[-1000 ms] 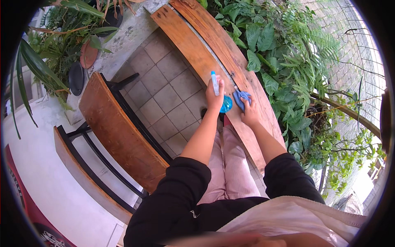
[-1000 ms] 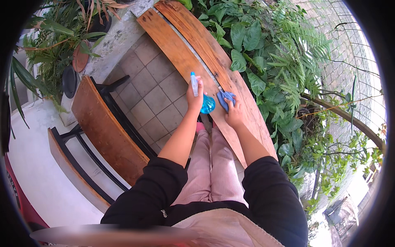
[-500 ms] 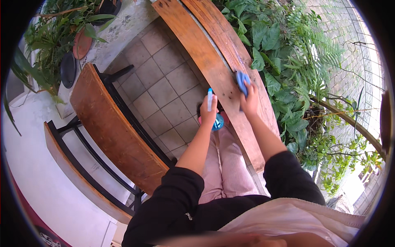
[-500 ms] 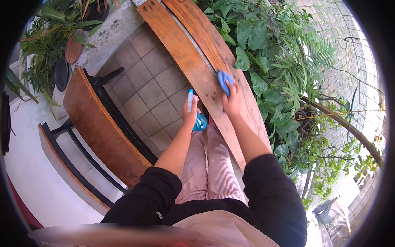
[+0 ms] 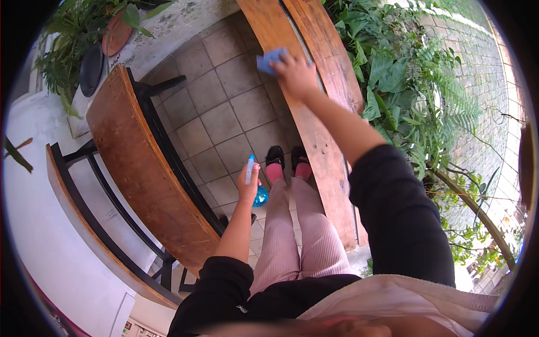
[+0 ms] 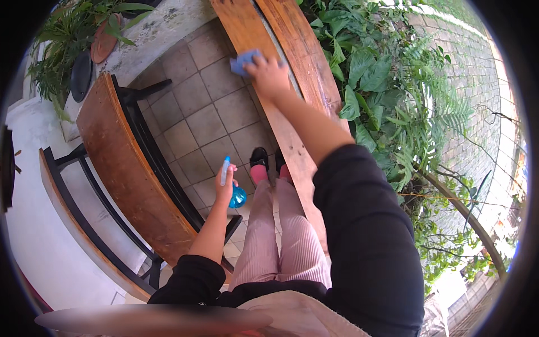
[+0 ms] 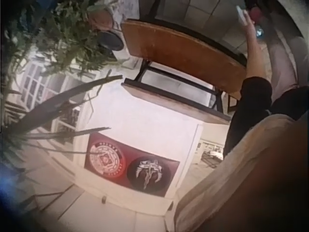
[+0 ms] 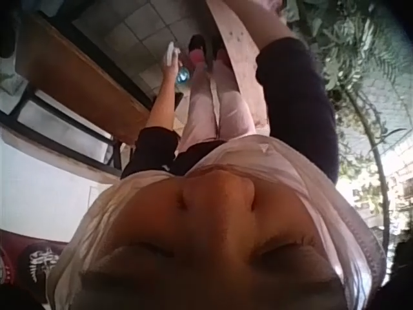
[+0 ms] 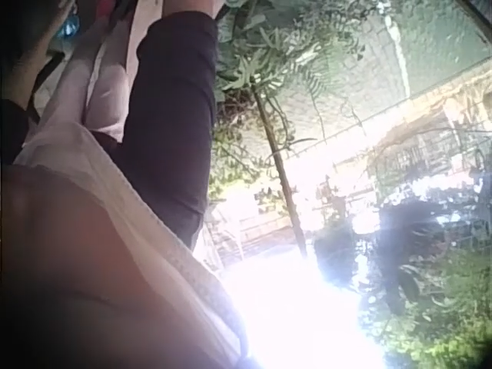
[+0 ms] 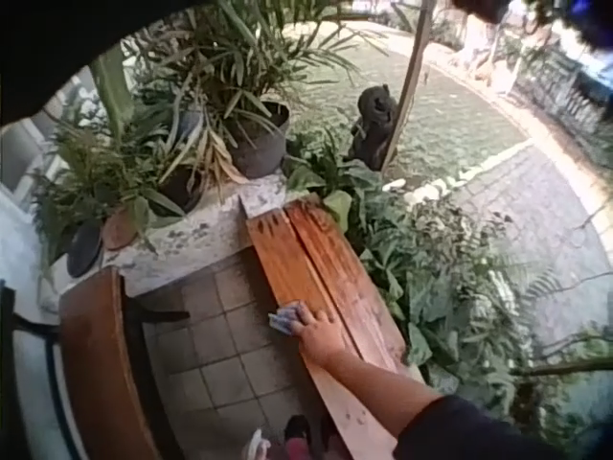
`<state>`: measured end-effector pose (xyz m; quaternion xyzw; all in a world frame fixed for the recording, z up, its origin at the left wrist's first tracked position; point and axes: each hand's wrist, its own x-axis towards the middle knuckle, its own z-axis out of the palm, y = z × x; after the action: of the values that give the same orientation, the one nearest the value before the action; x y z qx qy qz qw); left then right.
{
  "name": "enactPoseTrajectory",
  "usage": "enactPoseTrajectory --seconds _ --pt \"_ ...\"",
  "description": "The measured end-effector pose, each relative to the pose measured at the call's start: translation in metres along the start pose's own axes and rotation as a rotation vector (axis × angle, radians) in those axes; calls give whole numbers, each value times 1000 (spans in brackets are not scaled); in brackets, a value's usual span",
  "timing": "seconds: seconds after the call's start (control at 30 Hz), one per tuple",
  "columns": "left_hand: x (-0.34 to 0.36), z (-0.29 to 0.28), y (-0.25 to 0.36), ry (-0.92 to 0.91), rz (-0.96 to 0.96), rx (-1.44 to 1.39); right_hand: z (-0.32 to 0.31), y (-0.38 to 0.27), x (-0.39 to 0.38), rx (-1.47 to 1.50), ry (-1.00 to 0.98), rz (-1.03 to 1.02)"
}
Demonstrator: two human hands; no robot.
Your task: Spraying and wiping down outdoor wooden benches and tables.
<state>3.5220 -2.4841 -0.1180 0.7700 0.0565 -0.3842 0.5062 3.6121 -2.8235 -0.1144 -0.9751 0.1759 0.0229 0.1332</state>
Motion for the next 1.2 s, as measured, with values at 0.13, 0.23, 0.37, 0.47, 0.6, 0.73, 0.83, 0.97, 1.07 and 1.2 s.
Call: enactPoseTrajectory --seconds 0.13,0.23,0.37,0.47,0.6,0.73,0.83,0.97,1.07,1.2 --pt "3 -7 6 23 3 -69 13 -2 -165 11 -87 -121" --pt "14 5 28 42 -24 -125 14 9 -251 149 -221 -45" --pt "27 22 47 -18 63 -214 18 24 -234 48 -220 -162" --pt "32 33 53 -22 127 -146 17 29 -138 64 -9 -117" --pt "30 62 60 -54 121 -172 -7 25 -33 160 22 198" --pt "17 93 75 -105 91 -208 14 28 -70 166 88 289" --pt "19 82 81 -49 205 -161 22 4 -169 200 31 230" --pt "32 114 117 -173 236 2 22 -12 -287 210 -5 239" --pt "47 138 134 -150 336 -45 24 1 -279 228 -19 262" --pt "57 135 148 -117 408 -157 16 48 -185 180 203 372"
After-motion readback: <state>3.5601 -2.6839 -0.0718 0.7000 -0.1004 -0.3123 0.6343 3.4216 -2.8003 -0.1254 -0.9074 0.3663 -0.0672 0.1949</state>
